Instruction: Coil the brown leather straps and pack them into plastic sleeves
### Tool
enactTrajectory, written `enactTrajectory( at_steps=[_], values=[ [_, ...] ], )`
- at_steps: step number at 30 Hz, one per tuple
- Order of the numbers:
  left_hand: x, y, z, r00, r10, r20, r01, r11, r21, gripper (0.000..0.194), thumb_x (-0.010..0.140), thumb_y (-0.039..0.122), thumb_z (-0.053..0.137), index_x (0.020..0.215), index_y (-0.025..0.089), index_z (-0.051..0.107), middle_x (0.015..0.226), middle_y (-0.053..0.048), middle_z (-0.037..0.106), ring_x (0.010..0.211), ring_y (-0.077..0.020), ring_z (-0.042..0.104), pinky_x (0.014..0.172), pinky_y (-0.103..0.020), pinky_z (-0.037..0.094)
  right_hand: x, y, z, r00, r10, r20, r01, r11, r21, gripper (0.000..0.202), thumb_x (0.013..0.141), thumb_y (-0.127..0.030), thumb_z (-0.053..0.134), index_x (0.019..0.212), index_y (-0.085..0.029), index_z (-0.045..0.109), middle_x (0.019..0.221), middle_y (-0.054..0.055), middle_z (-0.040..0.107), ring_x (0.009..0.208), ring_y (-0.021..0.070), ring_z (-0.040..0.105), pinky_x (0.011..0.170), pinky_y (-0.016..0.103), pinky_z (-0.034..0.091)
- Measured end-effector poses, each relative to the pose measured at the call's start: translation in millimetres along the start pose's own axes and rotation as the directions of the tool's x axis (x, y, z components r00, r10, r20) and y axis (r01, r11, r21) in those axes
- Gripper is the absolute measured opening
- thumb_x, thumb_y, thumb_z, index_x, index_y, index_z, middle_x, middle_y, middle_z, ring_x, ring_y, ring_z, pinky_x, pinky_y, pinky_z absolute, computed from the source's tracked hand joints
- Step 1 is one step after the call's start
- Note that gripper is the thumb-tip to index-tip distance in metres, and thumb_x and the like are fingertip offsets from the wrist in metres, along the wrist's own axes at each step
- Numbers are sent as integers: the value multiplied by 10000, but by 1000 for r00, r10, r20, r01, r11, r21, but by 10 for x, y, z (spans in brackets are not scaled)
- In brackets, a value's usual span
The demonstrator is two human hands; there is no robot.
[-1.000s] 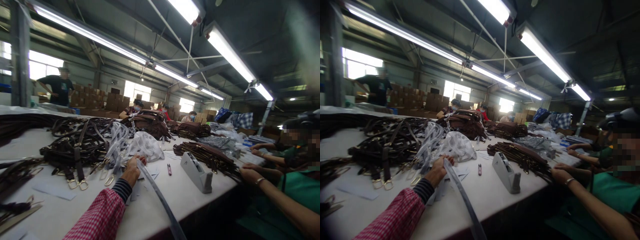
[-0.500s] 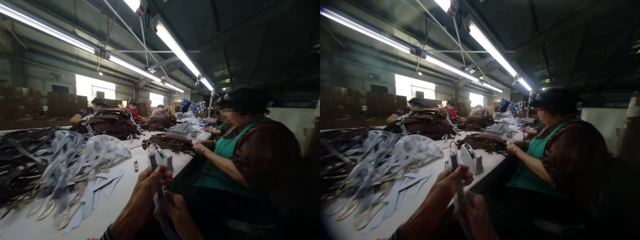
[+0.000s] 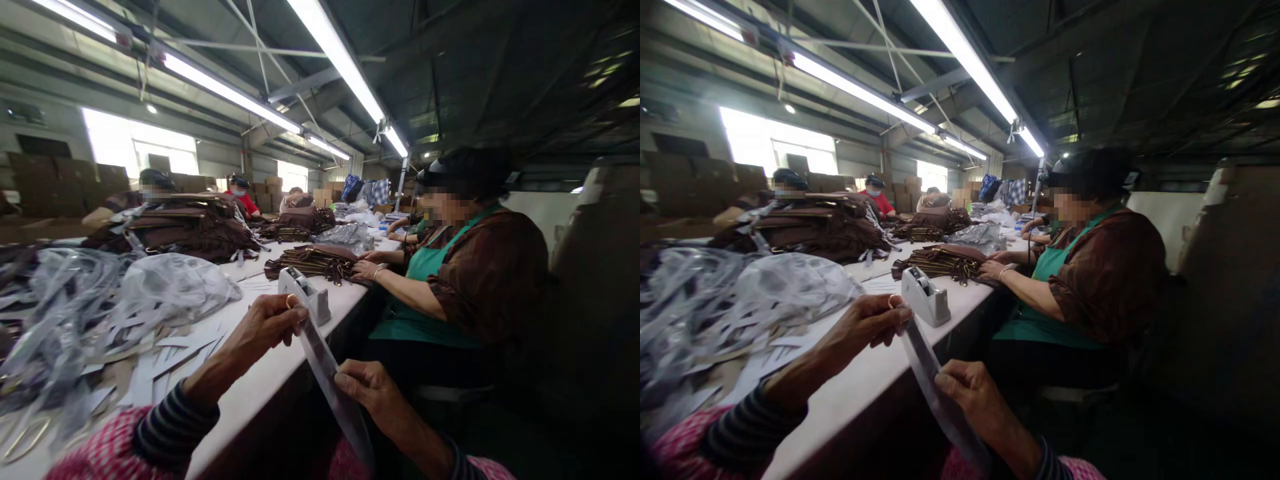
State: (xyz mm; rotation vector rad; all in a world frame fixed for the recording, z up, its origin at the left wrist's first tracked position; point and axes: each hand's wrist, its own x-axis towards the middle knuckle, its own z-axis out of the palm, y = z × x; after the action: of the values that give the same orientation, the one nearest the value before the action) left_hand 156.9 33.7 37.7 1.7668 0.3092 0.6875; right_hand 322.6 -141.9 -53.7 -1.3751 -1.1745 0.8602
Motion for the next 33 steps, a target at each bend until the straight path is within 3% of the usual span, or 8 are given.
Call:
enactTrajectory(
  at_steps=[5, 10, 15, 18, 22, 26, 30, 33],
  values=[
    [58, -86, -86, 999, -37, -35, 33, 994, -103, 386, 813, 477, 732, 674, 141, 601, 589, -9, 630, 451, -78, 493, 429, -182, 288, 245, -86, 193, 996, 12, -90, 1, 990, 144, 538, 856, -631, 680, 723, -111, 703, 609, 33, 619, 494, 93, 482, 484, 210, 319],
    [60, -157, -219, 998, -23, -61, 16, 994, -112, 383, 820, 469, 725, 667, 135, 614, 571, -6, 625, 446, -77, 500, 437, -190, 281, 422, -168, 283, 985, -31, -169, 49, 994, 99, 540, 876, -614, 663, 720, -103, 737, 609, 69, 671, 469, 93, 512, 469, 204, 303],
    [63, -207, -141, 999, -21, -27, 16, 987, -159, 373, 840, 466, 711, 686, 139, 621, 594, -7, 631, 462, -88, 520, 446, -197, 299, 517, -394, 341, 979, -74, -190, 73, 997, -13, 539, 895, -617, 629, 711, -117, 712, 546, 38, 628, 432, 93, 477, 450, 214, 301],
    [95, -259, -146, 999, -27, -18, 22, 972, -234, 384, 835, 471, 724, 680, 132, 631, 600, -6, 618, 472, -83, 501, 452, -200, 295, 518, -515, 260, 966, -122, -226, 98, 989, -115, 519, 892, -605, 635, 670, -136, 647, 526, -12, 544, 410, 77, 410, 427, 224, 258],
    [132, -267, -351, 998, -66, -18, 60, 970, -238, 356, 761, 441, 800, 674, 129, 653, 582, 4, 606, 464, -70, 424, 461, -211, 259, 378, -719, -36, 950, -218, -223, 137, 935, -328, 490, 917, -560, 637, 657, -145, 613, 549, -39, 449, 503, 80, 371, 477, 234, 249],
    [74, -96, -495, 998, -65, -21, 64, 996, -56, 329, 795, 496, 766, 867, 177, 735, 868, -59, 748, 764, -185, 641, 624, -252, 424, 150, -1071, -270, 976, -207, -64, 143, 838, -527, 442, 943, -521, 627, 724, -139, 674, 599, -31, 484, 568, 95, 405, 531, 247, 279],
    [-66, 81, -282, 979, 59, 198, -69, 997, 44, 418, 849, 531, 716, 1179, 275, 731, 1272, -51, 713, 1203, -283, 602, 931, -324, 460, 47, -1376, -249, 985, -111, 131, 169, 763, -624, 387, 966, -469, 619, 780, -141, 709, 653, -27, 526, 615, 100, 445, 560, 245, 302],
    [-139, 59, -7, 878, -14, 478, 25, 1000, -17, 384, 878, 548, 673, 1026, 202, 745, 1024, -74, 769, 940, -250, 683, 794, -311, 487, 67, -1475, -194, 966, -96, 240, 233, 728, -645, 337, 968, -417, 629, 796, -142, 720, 666, -31, 546, 625, 96, 463, 583, 237, 326]
  ],
)
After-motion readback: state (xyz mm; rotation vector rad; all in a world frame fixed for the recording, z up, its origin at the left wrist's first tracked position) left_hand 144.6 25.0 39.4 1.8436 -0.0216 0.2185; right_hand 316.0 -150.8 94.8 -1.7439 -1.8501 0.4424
